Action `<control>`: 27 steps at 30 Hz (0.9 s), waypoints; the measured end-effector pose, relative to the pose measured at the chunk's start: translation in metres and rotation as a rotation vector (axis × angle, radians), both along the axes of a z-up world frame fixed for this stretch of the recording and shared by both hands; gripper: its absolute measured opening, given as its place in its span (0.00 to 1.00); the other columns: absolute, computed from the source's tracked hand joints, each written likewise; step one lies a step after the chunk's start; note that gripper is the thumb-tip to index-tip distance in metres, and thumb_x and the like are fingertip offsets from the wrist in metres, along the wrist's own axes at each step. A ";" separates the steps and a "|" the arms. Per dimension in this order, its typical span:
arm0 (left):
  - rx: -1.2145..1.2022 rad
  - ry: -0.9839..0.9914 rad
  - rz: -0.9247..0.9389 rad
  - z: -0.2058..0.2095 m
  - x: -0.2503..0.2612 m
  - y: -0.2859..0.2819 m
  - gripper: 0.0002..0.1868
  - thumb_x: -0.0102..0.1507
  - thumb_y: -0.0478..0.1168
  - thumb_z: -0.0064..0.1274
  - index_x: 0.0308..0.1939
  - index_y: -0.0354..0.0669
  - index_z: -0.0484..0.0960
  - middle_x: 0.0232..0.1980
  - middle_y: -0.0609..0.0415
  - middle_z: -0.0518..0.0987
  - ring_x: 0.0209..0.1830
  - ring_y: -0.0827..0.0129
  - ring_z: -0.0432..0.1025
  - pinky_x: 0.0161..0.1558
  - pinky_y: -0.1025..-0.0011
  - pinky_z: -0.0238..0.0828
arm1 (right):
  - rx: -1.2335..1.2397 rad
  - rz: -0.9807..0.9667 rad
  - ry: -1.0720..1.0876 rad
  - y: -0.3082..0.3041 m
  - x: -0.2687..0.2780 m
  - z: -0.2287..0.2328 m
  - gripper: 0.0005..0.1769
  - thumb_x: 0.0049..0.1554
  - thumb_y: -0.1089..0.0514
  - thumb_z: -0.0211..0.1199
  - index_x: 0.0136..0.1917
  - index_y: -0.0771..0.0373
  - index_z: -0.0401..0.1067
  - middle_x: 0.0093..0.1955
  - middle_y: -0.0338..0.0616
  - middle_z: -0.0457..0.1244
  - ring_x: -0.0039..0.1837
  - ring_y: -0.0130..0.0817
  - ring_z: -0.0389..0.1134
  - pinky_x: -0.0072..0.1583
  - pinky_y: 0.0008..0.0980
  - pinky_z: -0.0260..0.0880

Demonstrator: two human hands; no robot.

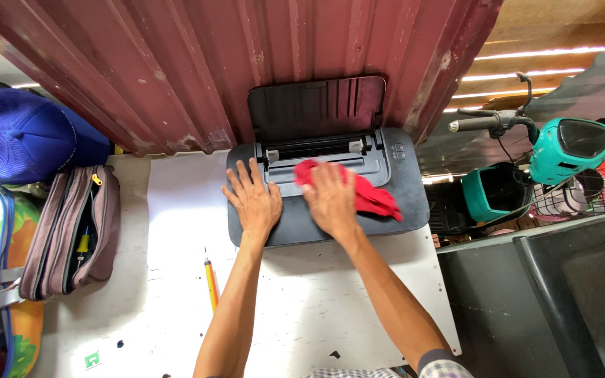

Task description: The person wipes the exterior and interior surfaces of a desktop printer with a red cloth. They repeatedly rub the top cover, sides, and the open scanner bed area while the printer remains on a cluttered table.

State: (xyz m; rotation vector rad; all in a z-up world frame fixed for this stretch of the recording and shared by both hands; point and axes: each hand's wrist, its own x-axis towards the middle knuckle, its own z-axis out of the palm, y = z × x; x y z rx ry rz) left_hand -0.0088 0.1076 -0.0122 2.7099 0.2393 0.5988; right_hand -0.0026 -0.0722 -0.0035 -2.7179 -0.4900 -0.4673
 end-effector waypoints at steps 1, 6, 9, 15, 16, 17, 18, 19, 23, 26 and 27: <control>0.005 0.001 -0.012 -0.002 0.000 0.000 0.38 0.62 0.44 0.48 0.75 0.35 0.60 0.77 0.31 0.58 0.77 0.32 0.49 0.69 0.29 0.41 | 0.024 0.096 0.000 0.005 -0.001 0.001 0.33 0.69 0.40 0.44 0.71 0.68 0.68 0.77 0.57 0.56 0.79 0.58 0.52 0.75 0.66 0.39; 0.024 0.002 -0.049 -0.013 0.000 0.007 0.37 0.65 0.41 0.45 0.77 0.35 0.58 0.80 0.33 0.57 0.79 0.33 0.48 0.70 0.29 0.41 | 0.000 0.042 0.124 0.011 0.000 0.008 0.32 0.68 0.42 0.43 0.70 0.68 0.68 0.76 0.53 0.57 0.78 0.54 0.54 0.75 0.62 0.45; 0.050 0.039 -0.074 -0.014 0.001 0.009 0.39 0.62 0.40 0.45 0.77 0.32 0.56 0.79 0.30 0.55 0.78 0.29 0.46 0.67 0.27 0.41 | -0.053 -0.207 0.015 0.008 0.001 0.007 0.32 0.68 0.41 0.44 0.71 0.69 0.67 0.76 0.57 0.56 0.78 0.56 0.53 0.75 0.64 0.43; 0.067 0.045 -0.097 -0.007 0.002 0.009 0.38 0.62 0.41 0.46 0.75 0.28 0.56 0.79 0.32 0.56 0.77 0.27 0.48 0.66 0.25 0.41 | -0.034 -0.034 -0.017 0.030 0.004 0.002 0.34 0.67 0.39 0.45 0.71 0.68 0.67 0.77 0.58 0.56 0.78 0.56 0.52 0.74 0.67 0.42; 0.063 0.049 -0.114 -0.005 0.002 0.011 0.38 0.63 0.41 0.45 0.75 0.29 0.57 0.78 0.32 0.57 0.77 0.28 0.49 0.66 0.26 0.42 | -0.003 0.088 0.011 0.031 0.003 0.003 0.33 0.67 0.39 0.45 0.72 0.68 0.67 0.77 0.57 0.56 0.78 0.56 0.52 0.75 0.66 0.42; 0.058 0.052 -0.131 -0.003 0.002 0.014 0.37 0.63 0.42 0.45 0.74 0.29 0.58 0.78 0.33 0.58 0.76 0.29 0.50 0.67 0.27 0.43 | -0.004 0.080 0.034 0.029 0.004 0.004 0.33 0.68 0.40 0.44 0.72 0.67 0.67 0.77 0.57 0.56 0.79 0.56 0.52 0.75 0.67 0.42; 0.053 0.056 -0.140 -0.002 0.001 0.018 0.36 0.63 0.42 0.45 0.74 0.30 0.59 0.77 0.33 0.59 0.76 0.29 0.51 0.67 0.29 0.44 | -0.007 0.079 0.058 0.028 0.004 0.006 0.32 0.68 0.41 0.44 0.72 0.67 0.67 0.77 0.56 0.56 0.79 0.56 0.52 0.75 0.67 0.42; 0.033 0.039 -0.154 0.000 -0.002 0.023 0.35 0.64 0.43 0.45 0.74 0.31 0.60 0.77 0.34 0.60 0.75 0.31 0.53 0.67 0.31 0.46 | -0.010 0.078 0.081 0.026 0.004 0.007 0.32 0.68 0.42 0.43 0.72 0.67 0.67 0.78 0.56 0.56 0.79 0.56 0.52 0.75 0.68 0.42; -0.014 -0.048 -0.207 0.007 -0.001 0.034 0.31 0.66 0.43 0.46 0.73 0.35 0.65 0.74 0.38 0.65 0.72 0.36 0.58 0.69 0.39 0.51 | -0.026 -0.278 0.010 0.025 0.007 0.010 0.31 0.68 0.43 0.45 0.70 0.68 0.68 0.76 0.58 0.56 0.79 0.54 0.53 0.74 0.67 0.43; -0.036 -0.073 -0.221 0.007 -0.001 0.037 0.29 0.67 0.42 0.46 0.72 0.36 0.67 0.73 0.39 0.67 0.70 0.37 0.60 0.69 0.43 0.54 | -0.056 -0.286 -0.079 0.039 0.005 0.005 0.33 0.68 0.41 0.47 0.70 0.71 0.68 0.77 0.63 0.55 0.79 0.58 0.52 0.74 0.67 0.42; -0.044 -0.077 -0.224 0.007 0.000 0.038 0.29 0.67 0.42 0.46 0.72 0.36 0.68 0.73 0.39 0.68 0.70 0.38 0.61 0.69 0.44 0.54 | -0.015 -0.220 -0.026 0.045 0.004 0.004 0.33 0.67 0.41 0.47 0.70 0.71 0.68 0.76 0.62 0.55 0.79 0.58 0.52 0.73 0.68 0.42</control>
